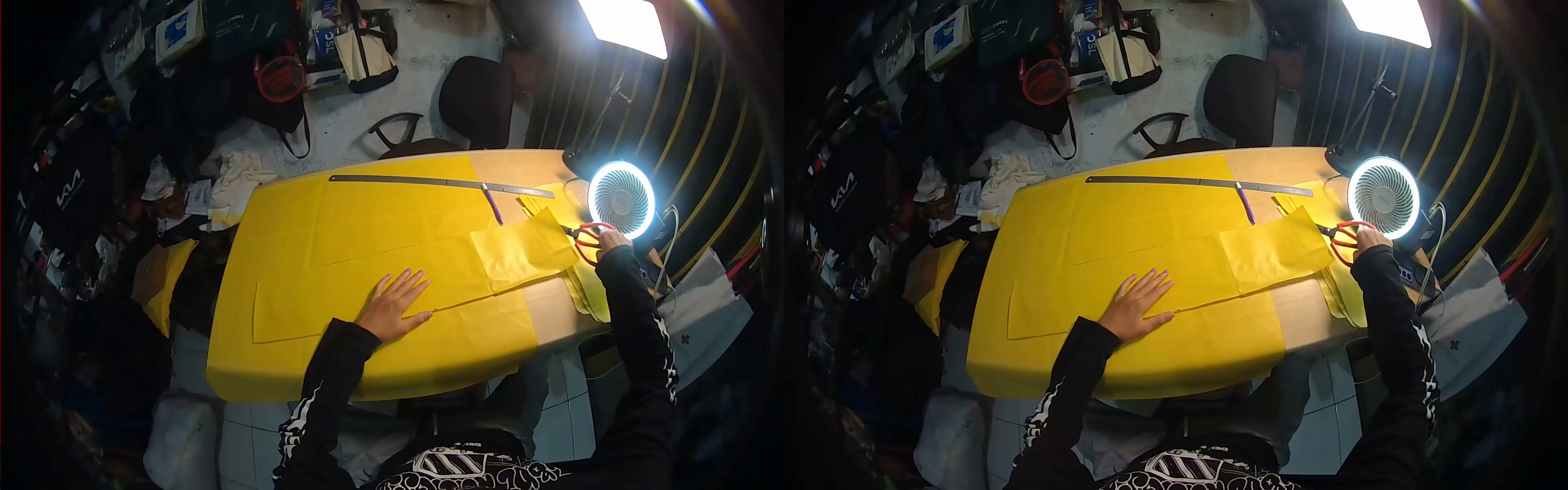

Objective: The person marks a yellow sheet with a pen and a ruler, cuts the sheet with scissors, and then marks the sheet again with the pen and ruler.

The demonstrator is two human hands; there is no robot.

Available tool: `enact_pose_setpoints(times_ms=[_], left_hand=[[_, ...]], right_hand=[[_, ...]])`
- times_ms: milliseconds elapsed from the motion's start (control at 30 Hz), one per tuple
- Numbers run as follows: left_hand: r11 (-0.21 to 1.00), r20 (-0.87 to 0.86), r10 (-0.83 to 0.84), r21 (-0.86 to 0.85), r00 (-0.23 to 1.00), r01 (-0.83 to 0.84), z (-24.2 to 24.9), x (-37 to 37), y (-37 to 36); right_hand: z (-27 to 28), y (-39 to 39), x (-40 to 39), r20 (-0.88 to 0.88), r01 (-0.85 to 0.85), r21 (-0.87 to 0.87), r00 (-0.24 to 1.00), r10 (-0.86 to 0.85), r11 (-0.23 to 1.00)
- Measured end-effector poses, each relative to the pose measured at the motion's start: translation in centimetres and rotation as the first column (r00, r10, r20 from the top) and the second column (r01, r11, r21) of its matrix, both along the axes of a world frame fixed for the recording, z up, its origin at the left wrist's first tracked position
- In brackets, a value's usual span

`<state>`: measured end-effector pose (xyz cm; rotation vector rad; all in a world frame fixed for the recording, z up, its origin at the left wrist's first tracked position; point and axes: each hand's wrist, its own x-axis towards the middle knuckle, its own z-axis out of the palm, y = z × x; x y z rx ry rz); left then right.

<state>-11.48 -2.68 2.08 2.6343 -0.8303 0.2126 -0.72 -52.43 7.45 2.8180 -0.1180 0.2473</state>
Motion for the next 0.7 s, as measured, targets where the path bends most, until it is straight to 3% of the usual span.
enact_pose_setpoints(times_ms=[67, 167, 300, 367, 400, 433, 500, 533, 600, 633, 700], left_hand=[[0.998, 0.015, -0.003, -0.061, 1.0, 0.004, 0.3, -0.1, 0.0], [0.991, 0.071, -0.021, -0.129, 0.997, 0.03, 0.5, -0.4, 0.1], [0.984, 0.112, -0.006, -0.176, 0.994, 0.026, 1.4, -1.3, 0.1], [0.992, 0.149, -0.003, -0.128, 0.989, 0.022, 1.5, -1.9, -0.2], [0.994, 0.193, 0.022, -0.106, 0.981, -0.001, 1.5, -2.3, -0.5], [0.997, 0.232, 0.027, -0.079, 0.972, -0.009, 1.3, -2.6, -0.7], [0.999, 0.318, 0.037, -0.026, 0.947, -0.03, 1.1, -2.8, -1.1], [0.999, 0.334, 0.049, -0.027, 0.941, -0.042, 1.1, -3.1, -1.3], [0.998, 0.356, 0.069, -0.025, 0.932, -0.064, 1.4, -4.2, -1.9], [0.997, 0.34, 0.079, -0.032, 0.937, -0.073, 1.4, -4.9, -2.2], [0.995, 0.31, 0.099, -0.039, 0.945, -0.091, 1.6, -6.3, -2.8]], right_hand=[[0.4, -0.1, -1.8, 0.219, -0.02, -0.067, 0.975, 0.034, 0.998], [3.0, 0.9, -5.4, 0.325, 0.043, 0.057, 0.944, -0.059, 0.997], [4.6, 1.5, -10.6, 0.44, -0.166, 0.348, 0.898, -0.004, 0.923], [5.1, 3.4, -13.8, 0.293, -0.179, 0.668, 0.955, -0.034, 0.722], [3.7, 3.2, -15.2, 0.125, -0.121, 0.934, 0.992, 0.012, 0.337], [2.2, 3.1, -16.7, -0.005, 0.019, 0.994, 0.992, 0.129, -0.107], [0.4, 6.9, -19.3, 0.166, -0.11, 0.974, 0.941, 0.294, -0.197], [-2.2, 8.5, -20.7, 0.199, -0.121, 0.949, 0.946, 0.257, -0.29], [-8.8, 10.4, -24.0, 0.171, 0.034, 0.869, 0.915, 0.365, -0.493], [-11.0, 11.1, -25.5, 0.139, 0.212, 0.793, 0.85, 0.508, -0.572], [-7.3, 17.4, -28.0, 0.157, 0.385, 0.567, 0.818, 0.554, -0.728]])
